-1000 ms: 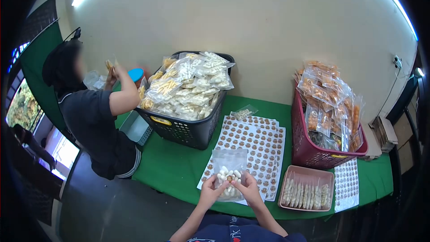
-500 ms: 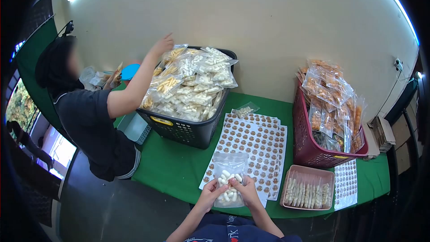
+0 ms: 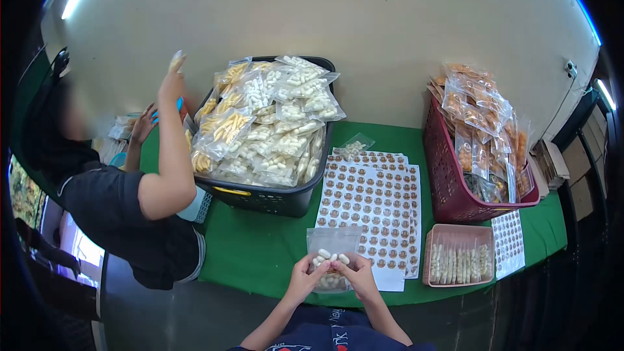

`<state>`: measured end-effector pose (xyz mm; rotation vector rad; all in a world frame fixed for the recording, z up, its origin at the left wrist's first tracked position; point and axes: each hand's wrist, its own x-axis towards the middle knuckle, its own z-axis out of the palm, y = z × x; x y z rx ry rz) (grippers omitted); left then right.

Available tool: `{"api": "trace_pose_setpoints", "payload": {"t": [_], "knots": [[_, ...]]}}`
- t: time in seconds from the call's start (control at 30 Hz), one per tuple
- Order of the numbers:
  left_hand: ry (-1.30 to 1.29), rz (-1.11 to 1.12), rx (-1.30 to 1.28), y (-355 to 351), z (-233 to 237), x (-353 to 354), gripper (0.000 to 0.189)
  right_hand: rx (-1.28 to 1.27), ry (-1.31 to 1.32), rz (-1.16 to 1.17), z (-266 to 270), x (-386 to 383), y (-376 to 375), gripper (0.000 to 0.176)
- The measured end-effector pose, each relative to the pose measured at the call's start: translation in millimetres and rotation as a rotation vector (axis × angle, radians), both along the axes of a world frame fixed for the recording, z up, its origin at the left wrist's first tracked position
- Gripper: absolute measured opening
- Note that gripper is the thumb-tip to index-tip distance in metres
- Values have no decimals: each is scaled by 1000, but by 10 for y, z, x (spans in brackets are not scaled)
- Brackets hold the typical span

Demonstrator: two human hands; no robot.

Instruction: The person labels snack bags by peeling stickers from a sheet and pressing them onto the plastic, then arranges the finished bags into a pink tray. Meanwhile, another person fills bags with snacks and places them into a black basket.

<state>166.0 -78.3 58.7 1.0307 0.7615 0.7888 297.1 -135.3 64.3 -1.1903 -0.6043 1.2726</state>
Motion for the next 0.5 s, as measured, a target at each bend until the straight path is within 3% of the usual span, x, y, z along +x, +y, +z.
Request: {"api": "trace_pose_setpoints", "payload": {"t": [0.13, 0.23, 0.33, 0.5], "knots": [[12, -1, 82, 267, -46, -89, 23, 21, -81, -209, -93, -290, 224, 23], [0, -5, -18, 414, 17, -178, 21, 56, -16, -302, -48, -451, 428, 22], [15, -136, 14, 560, 58, -311, 24, -18, 28, -287, 25, -473, 520, 21], [-26, -133, -43, 640, -9, -334, 27, -15, -53, -209, 70, -452, 566, 22]]}}
